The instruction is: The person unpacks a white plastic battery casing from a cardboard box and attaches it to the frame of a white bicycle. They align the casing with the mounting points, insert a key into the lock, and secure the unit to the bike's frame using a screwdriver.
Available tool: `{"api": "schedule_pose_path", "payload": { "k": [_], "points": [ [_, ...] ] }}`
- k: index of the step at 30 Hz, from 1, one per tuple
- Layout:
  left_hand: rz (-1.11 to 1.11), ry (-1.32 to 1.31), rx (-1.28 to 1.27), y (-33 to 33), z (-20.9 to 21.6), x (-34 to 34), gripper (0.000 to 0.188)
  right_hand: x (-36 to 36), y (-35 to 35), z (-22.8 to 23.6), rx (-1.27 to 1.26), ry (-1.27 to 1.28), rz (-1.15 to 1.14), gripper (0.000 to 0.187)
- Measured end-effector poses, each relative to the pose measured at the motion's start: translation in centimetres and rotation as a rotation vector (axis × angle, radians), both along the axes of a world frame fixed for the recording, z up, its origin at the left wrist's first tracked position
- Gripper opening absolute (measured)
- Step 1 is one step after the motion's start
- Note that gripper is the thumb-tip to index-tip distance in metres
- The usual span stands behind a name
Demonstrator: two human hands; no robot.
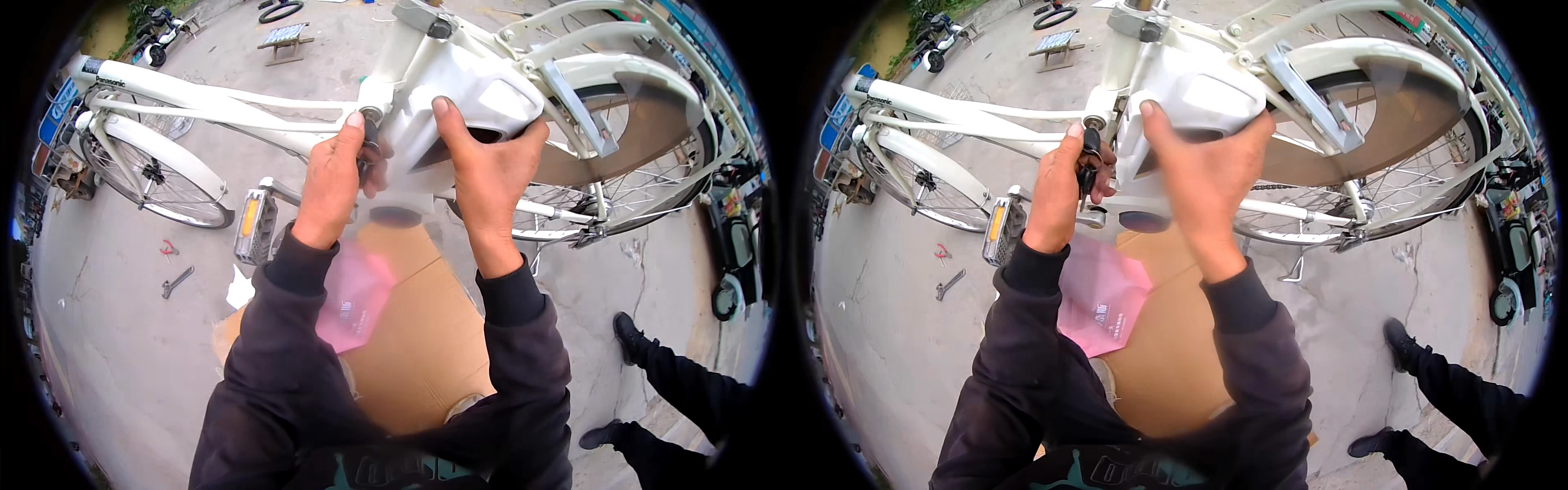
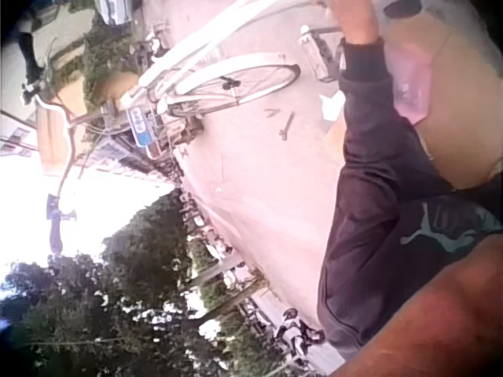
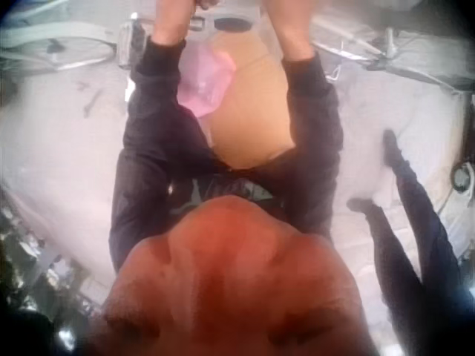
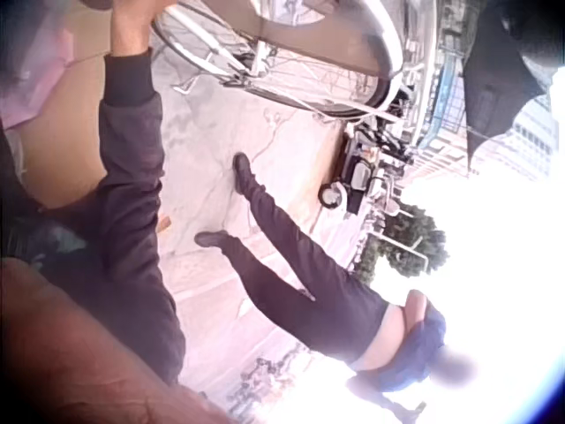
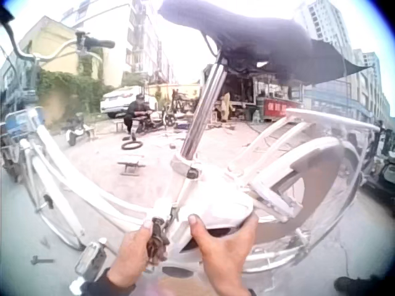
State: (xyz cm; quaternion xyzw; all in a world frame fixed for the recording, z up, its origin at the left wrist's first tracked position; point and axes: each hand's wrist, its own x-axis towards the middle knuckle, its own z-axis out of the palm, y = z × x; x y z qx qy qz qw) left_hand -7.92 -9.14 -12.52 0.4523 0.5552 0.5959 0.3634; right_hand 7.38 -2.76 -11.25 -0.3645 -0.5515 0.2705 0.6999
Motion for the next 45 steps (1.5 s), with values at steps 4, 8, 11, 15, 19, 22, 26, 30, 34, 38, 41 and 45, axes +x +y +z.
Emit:
{"api": "schedule_pose_path", "payload": {
  "k": [4, 8, 11, 15, 19, 22, 26, 30, 34, 38, 41, 45],
  "points": [
    [-0.054, -0.334, -0.049, -0.1, -1.4, -0.6, 0.050, 0.1, 0.4, -0.1, 0.021, -0.015, 0.016, 0.078],
    [0.021, -0.187, -0.196, -0.4, -3.4, -0.8, 0.043, -0.2, 0.2, 0.0, -0.003, -0.017, 0.022, 0.079],
    [-0.075, -0.316, -0.282, -0.2, -4.7, -0.7, 0.036, -0.3, -0.1, 0.4, -0.011, -0.020, 0.018, 0.077],
    [-0.205, -0.447, -0.182, 0.0, -6.7, -0.3, 0.036, -0.6, 0.7, -0.5, 0.068, -0.037, -0.015, 0.067],
    [-0.053, -0.834, -0.144, -0.6, -7.2, 3.4, 0.038, -0.6, 0.9, -0.3, 0.107, 0.035, 0.059, 0.068],
    [0.018, -0.925, -0.118, -0.8, -6.7, 4.8, 0.034, -1.0, -0.2, 0.5, 0.060, 0.076, 0.115, 0.063],
    [0.035, -0.908, -0.074, -0.8, -7.8, 4.7, 0.027, -0.9, 0.6, -0.1, 0.093, -0.022, 0.110, 0.062],
    [-0.050, -0.751, -0.155, -0.6, -8.3, 3.5, 0.024, -1.7, -0.6, 0.5, 0.013, 0.058, 0.127, 0.060],
    [0.011, -0.835, -0.098, -0.4, -7.4, 4.0, 0.021, -2.2, -0.6, 0.0, 0.088, 0.016, 0.083, 0.057],
    [-0.023, -0.798, -0.151, -0.6, -6.8, 3.8, 0.037, -1.2, 0.0, -0.7, 0.109, -0.046, 0.023, 0.057],
    [-0.017, -0.762, -0.160, -0.5, -6.7, 3.2, 0.011, -1.6, -1.1, -0.4, -0.002, -0.028, 0.052, 0.056],
    [0.019, -0.734, -0.137, 0.1, -8.7, 3.3, 0.025, -2.1, -2.9, -2.1, 0.108, -0.112, -0.055, 0.071]
  ]
}}
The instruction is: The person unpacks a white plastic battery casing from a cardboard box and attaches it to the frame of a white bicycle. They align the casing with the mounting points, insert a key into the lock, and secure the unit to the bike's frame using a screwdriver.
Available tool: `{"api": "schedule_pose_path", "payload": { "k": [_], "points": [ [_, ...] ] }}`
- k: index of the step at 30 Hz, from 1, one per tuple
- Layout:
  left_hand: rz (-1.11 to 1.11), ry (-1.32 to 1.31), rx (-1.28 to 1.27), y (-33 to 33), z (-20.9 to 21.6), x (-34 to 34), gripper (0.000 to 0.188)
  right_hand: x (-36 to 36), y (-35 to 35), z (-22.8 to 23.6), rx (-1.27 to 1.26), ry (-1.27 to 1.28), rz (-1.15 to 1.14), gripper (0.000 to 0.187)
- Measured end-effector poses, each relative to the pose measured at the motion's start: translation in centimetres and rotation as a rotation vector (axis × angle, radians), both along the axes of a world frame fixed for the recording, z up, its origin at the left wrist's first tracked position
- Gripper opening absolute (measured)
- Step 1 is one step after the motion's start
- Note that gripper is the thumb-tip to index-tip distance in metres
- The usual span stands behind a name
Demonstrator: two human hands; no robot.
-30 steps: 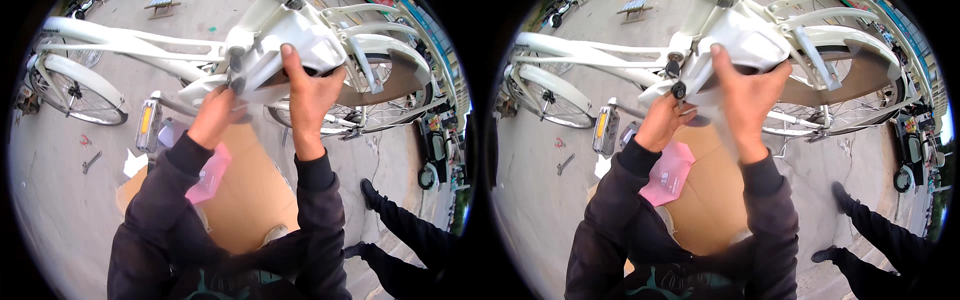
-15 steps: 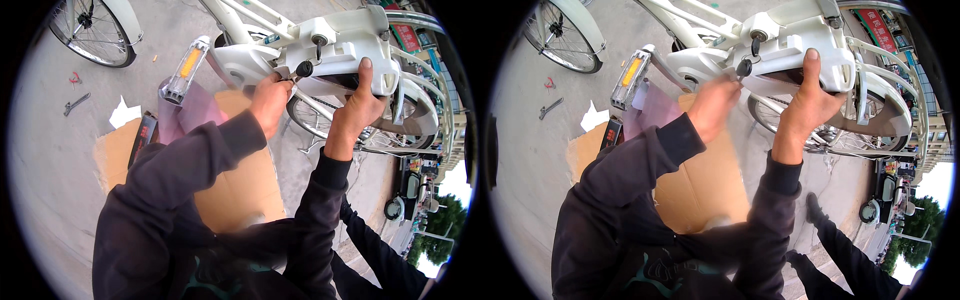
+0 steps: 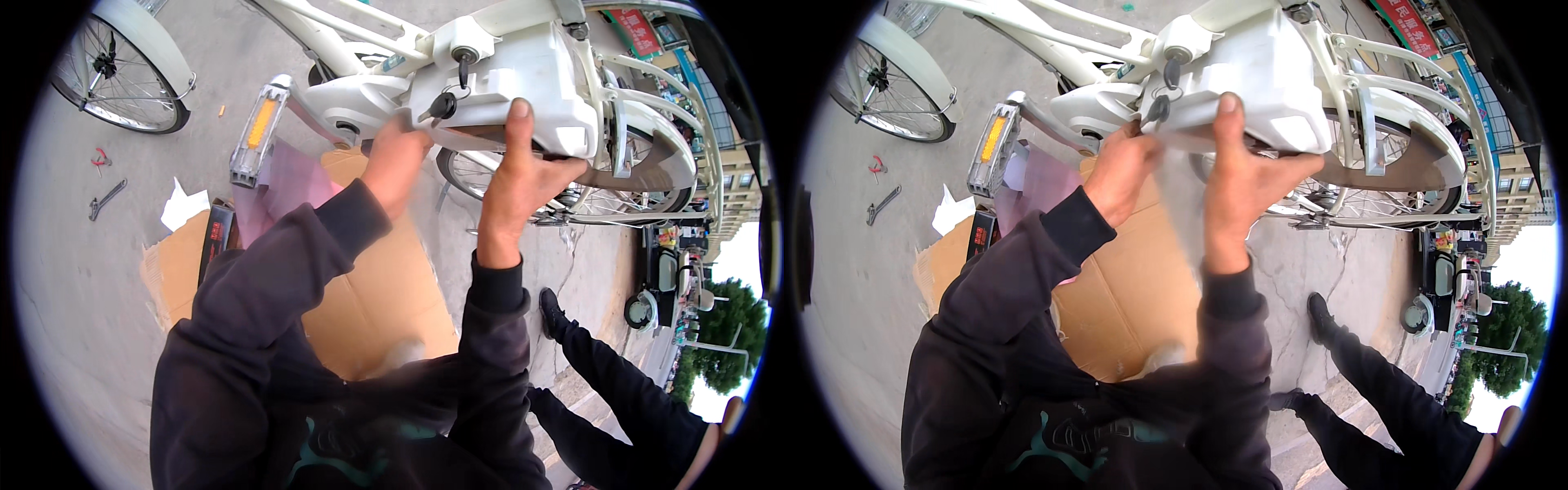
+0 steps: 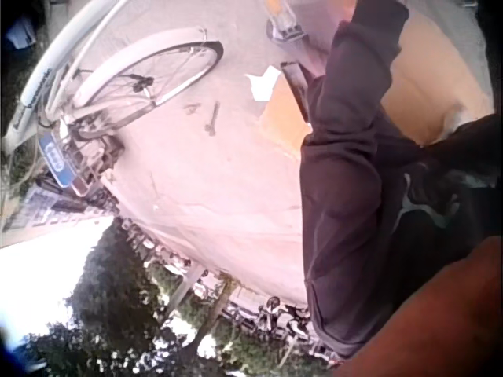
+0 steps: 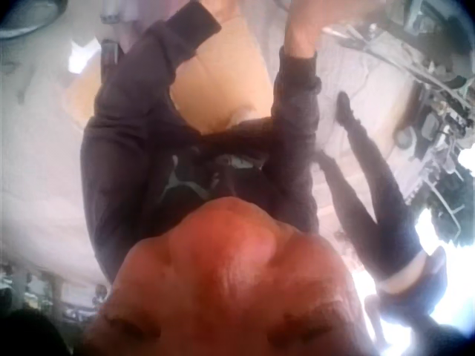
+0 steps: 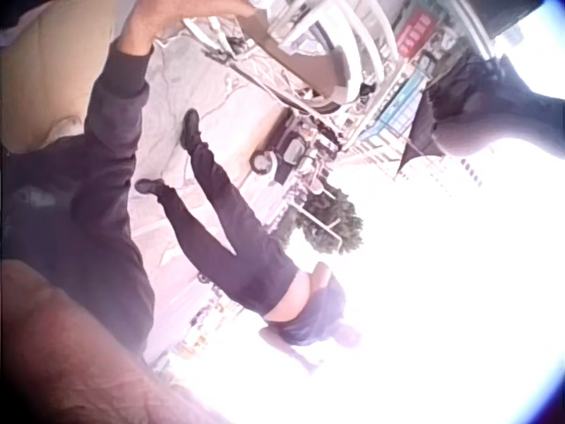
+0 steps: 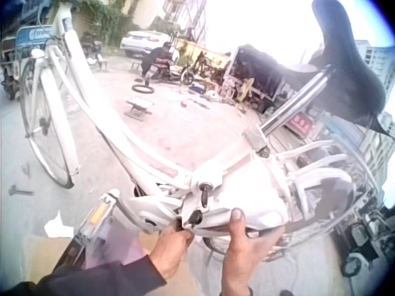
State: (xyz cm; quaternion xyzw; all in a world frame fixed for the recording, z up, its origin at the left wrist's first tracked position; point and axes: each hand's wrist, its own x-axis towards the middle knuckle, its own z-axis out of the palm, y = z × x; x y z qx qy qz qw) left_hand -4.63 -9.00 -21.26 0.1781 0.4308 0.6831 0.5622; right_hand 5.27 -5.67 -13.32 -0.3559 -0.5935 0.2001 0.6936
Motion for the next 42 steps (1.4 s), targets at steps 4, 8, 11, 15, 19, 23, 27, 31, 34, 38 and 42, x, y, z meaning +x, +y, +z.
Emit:
{"api": "schedule_pose_path", "payload": {
  "k": [4, 8, 11, 15, 19, 23, 27, 31, 34, 38, 42],
  "points": [
    [-0.121, 0.071, -0.017, 0.2, -0.1, -0.8, 0.033, -0.1, -0.1, 0.9, -0.052, 0.008, 0.012, 0.080],
    [-0.131, 0.022, 0.003, 0.0, 0.9, -1.0, 0.036, 0.2, 0.8, 1.6, -0.107, -0.014, 0.026, 0.086],
    [-0.034, 0.168, -0.058, -0.6, 1.8, -0.4, 0.039, 0.6, 1.0, 1.9, -0.091, -0.047, 0.027, 0.086],
    [0.433, 0.608, 0.040, -1.0, 0.2, -1.4, 0.033, 1.4, 0.8, 2.5, -0.193, -0.069, 0.104, 0.091],
    [0.484, 0.721, 0.343, -0.5, 5.9, -3.2, 0.031, 2.9, 1.3, 2.0, 0.054, -0.232, -0.131, 0.100],
    [0.214, 0.984, 0.379, 3.5, 9.4, -6.8, 0.044, 3.2, 0.6, 3.9, -0.037, -0.480, -0.198, 0.091],
    [-0.111, 0.843, 0.348, 7.1, 10.8, -7.3, 0.059, 3.6, 0.7, 4.7, -0.164, -0.390, -0.089, 0.073],
    [-0.240, 0.666, 0.306, 6.6, 11.7, -6.7, 0.057, 5.0, 1.8, 5.3, -0.136, -0.383, 0.032, 0.063],
    [-0.188, 0.679, 0.308, 6.6, 11.2, -6.5, 0.050, 5.6, 1.2, 5.9, -0.144, -0.493, 0.028, 0.060],
    [-0.227, 0.655, 0.344, 6.9, 11.1, -6.1, 0.051, 6.1, 1.5, 5.0, -0.045, -0.531, -0.022, 0.057],
    [-0.181, 0.718, 0.356, 6.6, 11.3, -6.0, 0.049, 6.3, 2.3, 6.6, -0.096, -0.589, 0.029, 0.057]
  ]
}}
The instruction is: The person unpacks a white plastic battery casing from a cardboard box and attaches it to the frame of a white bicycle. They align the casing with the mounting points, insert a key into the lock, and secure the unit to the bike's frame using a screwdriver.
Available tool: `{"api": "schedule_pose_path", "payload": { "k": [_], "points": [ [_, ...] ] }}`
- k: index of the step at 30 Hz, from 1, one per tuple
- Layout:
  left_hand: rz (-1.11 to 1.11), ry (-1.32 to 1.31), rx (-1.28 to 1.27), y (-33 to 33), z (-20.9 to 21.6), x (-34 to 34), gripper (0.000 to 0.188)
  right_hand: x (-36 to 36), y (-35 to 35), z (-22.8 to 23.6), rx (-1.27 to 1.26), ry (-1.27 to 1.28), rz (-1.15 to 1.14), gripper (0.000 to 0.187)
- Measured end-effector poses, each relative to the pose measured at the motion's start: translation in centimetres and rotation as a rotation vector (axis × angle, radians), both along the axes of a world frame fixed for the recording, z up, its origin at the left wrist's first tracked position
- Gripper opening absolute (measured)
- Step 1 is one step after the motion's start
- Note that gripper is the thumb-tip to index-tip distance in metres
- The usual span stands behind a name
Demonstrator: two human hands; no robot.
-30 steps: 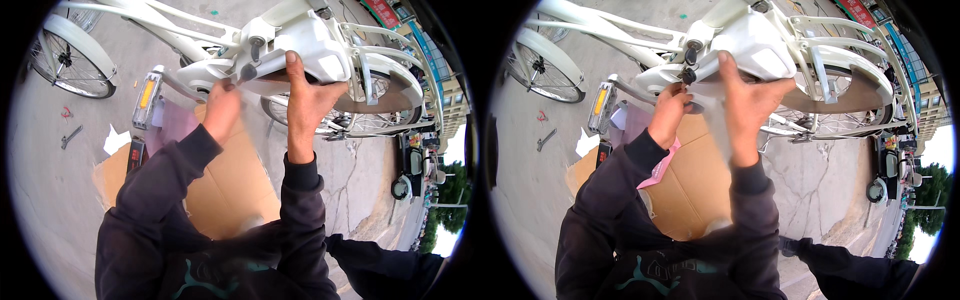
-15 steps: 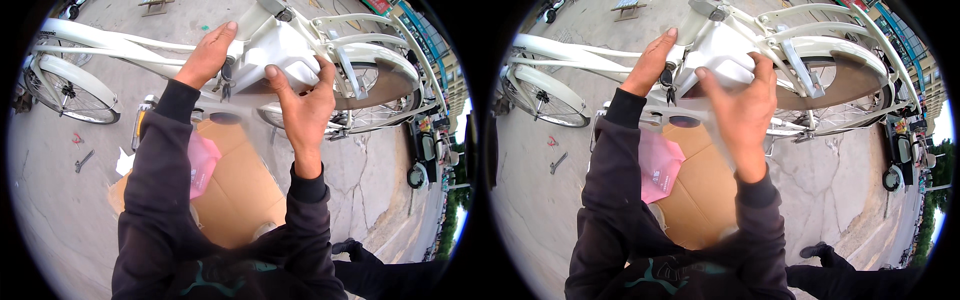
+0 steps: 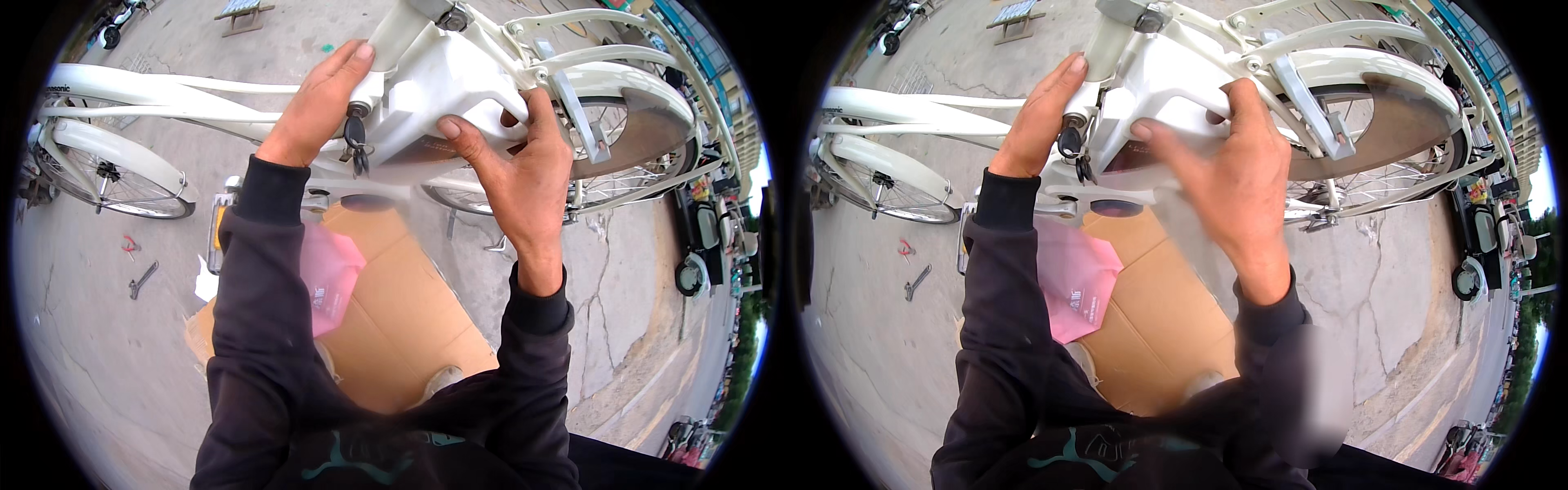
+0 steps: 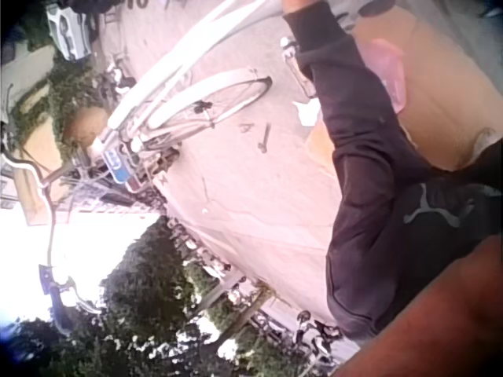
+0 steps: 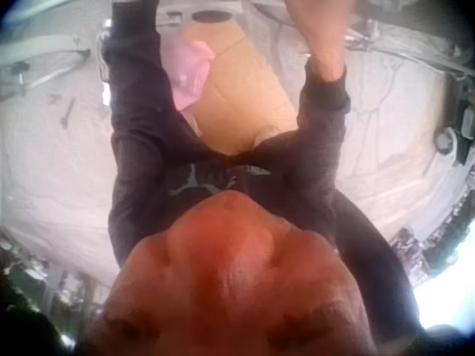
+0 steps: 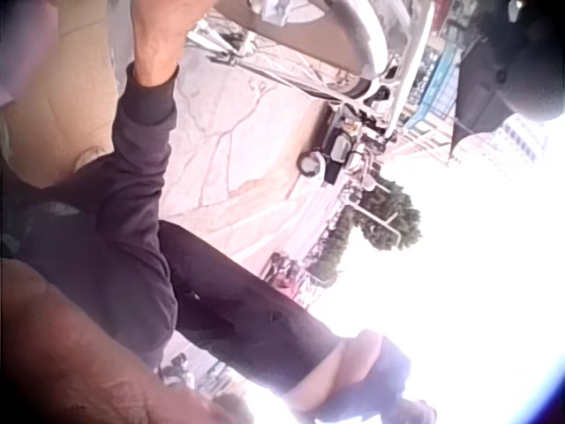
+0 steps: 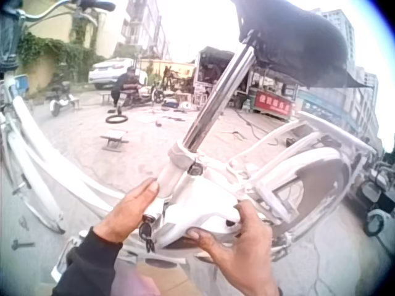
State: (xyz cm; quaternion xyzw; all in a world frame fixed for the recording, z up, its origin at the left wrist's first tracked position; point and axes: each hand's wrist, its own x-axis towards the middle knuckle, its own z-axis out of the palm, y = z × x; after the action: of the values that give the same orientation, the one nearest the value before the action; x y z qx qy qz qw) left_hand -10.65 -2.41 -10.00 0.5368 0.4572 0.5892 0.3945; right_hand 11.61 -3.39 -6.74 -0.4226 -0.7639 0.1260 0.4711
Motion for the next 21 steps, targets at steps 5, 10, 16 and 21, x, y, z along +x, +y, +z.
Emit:
{"api": "schedule_pose_path", "payload": {
  "k": [5, 10, 16, 21],
  "points": [
    [0.001, -0.009, 0.034, 0.2, 0.0, 0.3, 0.048, -0.2, 0.5, -0.6, -0.001, 0.117, 0.035, 0.055],
    [0.168, 0.089, 0.244, -0.4, -1.3, -0.6, 0.047, -0.9, -0.8, 0.0, -0.228, 0.273, 0.081, 0.050],
    [0.711, -0.157, 0.082, -7.5, -8.9, 6.3, 0.038, -0.7, -1.0, 0.0, -0.234, 0.328, 0.130, 0.043],
    [0.246, -0.894, -0.203, -7.8, -8.5, 9.3, 0.043, 1.0, -0.4, -0.3, -0.262, 0.143, 0.020, 0.050]
  ]
}}
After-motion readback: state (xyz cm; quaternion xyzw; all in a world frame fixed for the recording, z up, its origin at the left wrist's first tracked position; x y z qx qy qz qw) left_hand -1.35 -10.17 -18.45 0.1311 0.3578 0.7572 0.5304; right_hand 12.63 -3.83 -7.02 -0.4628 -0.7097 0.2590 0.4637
